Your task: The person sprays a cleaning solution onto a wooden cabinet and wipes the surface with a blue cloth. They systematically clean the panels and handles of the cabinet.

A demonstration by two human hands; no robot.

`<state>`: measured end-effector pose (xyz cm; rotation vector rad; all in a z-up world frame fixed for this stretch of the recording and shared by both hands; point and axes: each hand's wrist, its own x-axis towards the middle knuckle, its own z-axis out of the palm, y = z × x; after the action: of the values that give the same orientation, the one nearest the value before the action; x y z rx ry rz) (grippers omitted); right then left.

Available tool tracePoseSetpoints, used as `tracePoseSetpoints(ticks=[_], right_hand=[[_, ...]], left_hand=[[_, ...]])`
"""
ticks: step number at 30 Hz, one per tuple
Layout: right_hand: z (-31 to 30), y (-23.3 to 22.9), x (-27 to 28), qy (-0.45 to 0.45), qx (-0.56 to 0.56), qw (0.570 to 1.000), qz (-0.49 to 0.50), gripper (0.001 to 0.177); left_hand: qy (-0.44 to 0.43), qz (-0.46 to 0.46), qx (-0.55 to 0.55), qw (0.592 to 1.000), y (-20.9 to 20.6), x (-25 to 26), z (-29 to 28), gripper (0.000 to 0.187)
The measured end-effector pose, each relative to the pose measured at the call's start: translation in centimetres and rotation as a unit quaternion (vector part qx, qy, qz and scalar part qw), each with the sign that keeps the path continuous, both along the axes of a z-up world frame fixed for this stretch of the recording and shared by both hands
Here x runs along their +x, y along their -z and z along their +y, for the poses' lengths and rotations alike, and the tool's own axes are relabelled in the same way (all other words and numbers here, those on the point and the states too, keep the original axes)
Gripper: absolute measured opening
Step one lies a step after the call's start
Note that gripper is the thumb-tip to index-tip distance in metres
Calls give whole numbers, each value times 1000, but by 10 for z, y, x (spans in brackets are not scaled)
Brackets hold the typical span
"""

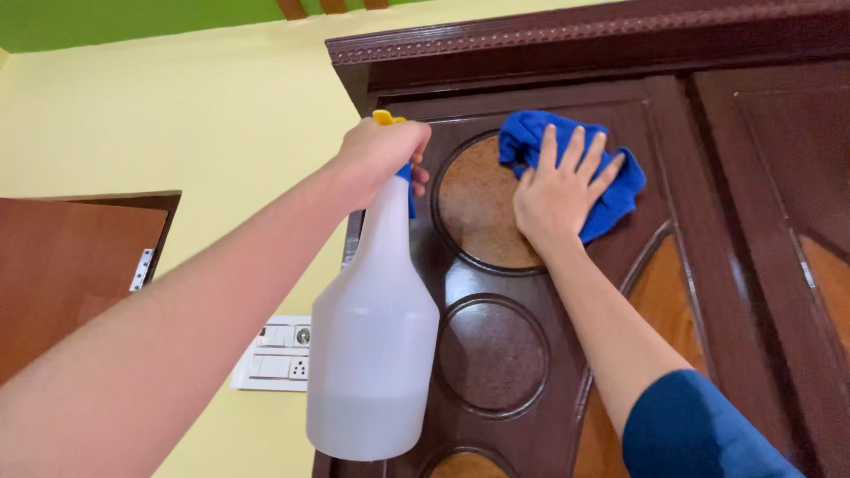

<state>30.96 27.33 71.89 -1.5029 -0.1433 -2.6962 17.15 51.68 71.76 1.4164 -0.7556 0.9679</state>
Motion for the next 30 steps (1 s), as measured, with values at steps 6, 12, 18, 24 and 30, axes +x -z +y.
tracePoseSetpoints(ticks=[6, 12, 18, 24, 30], right_hand=[[106, -33, 14, 17, -113, 993, 29, 58], [146, 1, 17, 83, -220, 971, 48, 49], [115, 109, -26, 30, -294, 954, 58, 52], [115, 83, -21, 48, -267, 960, 67, 52], [125, -6, 6, 112, -212, 968, 79, 53]], left_hand=[[-19, -22, 58, 998, -1, -5, 19, 14], [45, 2, 59, 997, -5, 4, 36, 19], [44, -15, 47, 998, -4, -6, 42, 17], [24, -19, 72, 997, -4, -24, 34, 21], [9, -36, 55, 998, -12, -24, 14, 19]])
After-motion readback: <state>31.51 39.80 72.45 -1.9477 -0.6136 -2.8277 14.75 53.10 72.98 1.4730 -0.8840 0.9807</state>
